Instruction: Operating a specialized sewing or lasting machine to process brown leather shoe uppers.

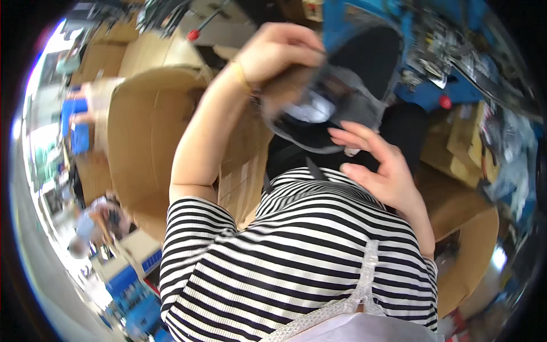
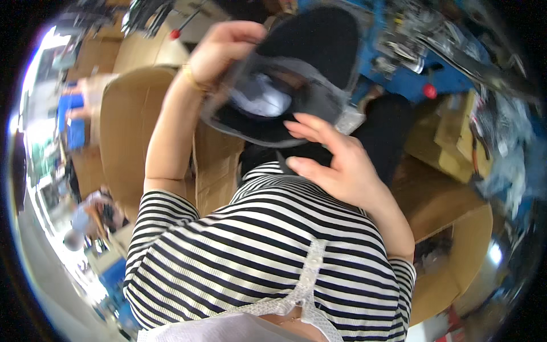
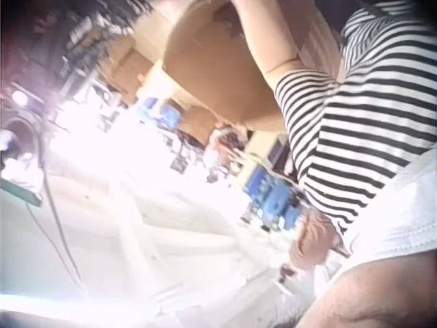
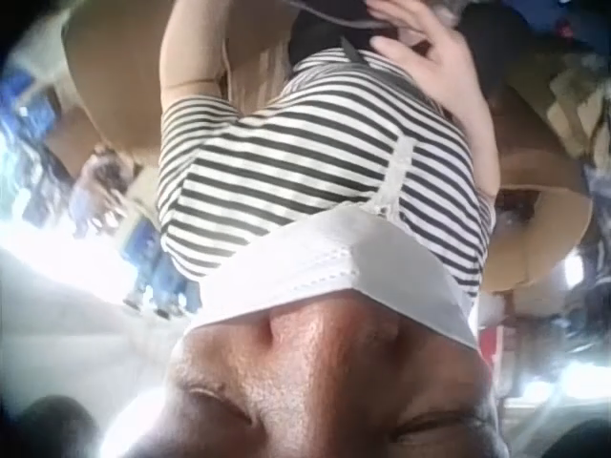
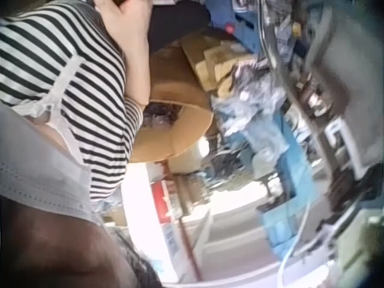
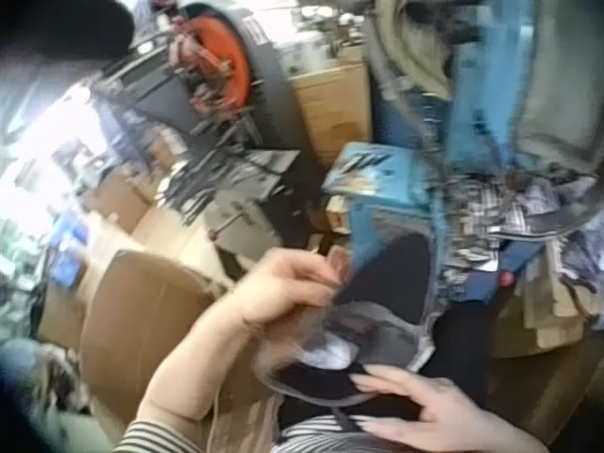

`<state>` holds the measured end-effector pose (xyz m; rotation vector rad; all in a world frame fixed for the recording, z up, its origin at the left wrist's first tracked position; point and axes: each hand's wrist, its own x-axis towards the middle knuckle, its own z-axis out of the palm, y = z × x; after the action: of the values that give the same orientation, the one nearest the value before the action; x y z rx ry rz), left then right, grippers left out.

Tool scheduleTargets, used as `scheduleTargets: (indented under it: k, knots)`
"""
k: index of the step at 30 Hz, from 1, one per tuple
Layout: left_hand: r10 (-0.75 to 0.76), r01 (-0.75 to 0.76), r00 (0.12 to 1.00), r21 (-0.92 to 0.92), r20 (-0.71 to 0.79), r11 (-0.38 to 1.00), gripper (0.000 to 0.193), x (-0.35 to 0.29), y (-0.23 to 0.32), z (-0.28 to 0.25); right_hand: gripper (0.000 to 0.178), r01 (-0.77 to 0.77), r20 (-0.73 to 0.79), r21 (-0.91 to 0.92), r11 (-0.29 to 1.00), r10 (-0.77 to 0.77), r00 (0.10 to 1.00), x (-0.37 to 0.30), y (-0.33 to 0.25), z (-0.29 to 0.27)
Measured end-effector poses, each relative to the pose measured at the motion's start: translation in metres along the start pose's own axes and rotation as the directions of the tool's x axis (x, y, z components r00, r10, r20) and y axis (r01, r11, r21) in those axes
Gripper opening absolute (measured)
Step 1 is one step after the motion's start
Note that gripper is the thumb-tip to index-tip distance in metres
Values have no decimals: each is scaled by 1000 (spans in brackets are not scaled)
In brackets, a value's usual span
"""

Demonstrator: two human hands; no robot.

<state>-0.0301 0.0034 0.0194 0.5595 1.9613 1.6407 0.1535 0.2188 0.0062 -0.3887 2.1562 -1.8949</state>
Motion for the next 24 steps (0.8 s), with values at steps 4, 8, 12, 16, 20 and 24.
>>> scheduleTargets:
  k: [4,8,12,16,20,24]
  knots:
    - [-83,32,846,-105,-526,994,18,-130,27,-110,35,-110,-11,173,979,114,993,9,22,10]
    - [288,578,466,535,-836,616,27,-220,-2,-178,30,-188,43,152,970,183,982,14,32,20]
    - [707,539,473,807,-526,240,34,-240,-9,-171,30,-190,80,125,974,181,980,19,31,30]
    - [653,358,465,801,-599,480,31,-189,-36,-155,30,-112,-190,-6,994,109,976,-3,42,11]
    - [554,88,669,793,-495,602,24,-96,-49,-70,31,-163,-676,-268,950,-65,734,-64,49,-37]
    - [519,-250,848,782,-108,570,24,-27,-59,25,29,-442,-888,-445,778,-321,330,-175,65,-80]
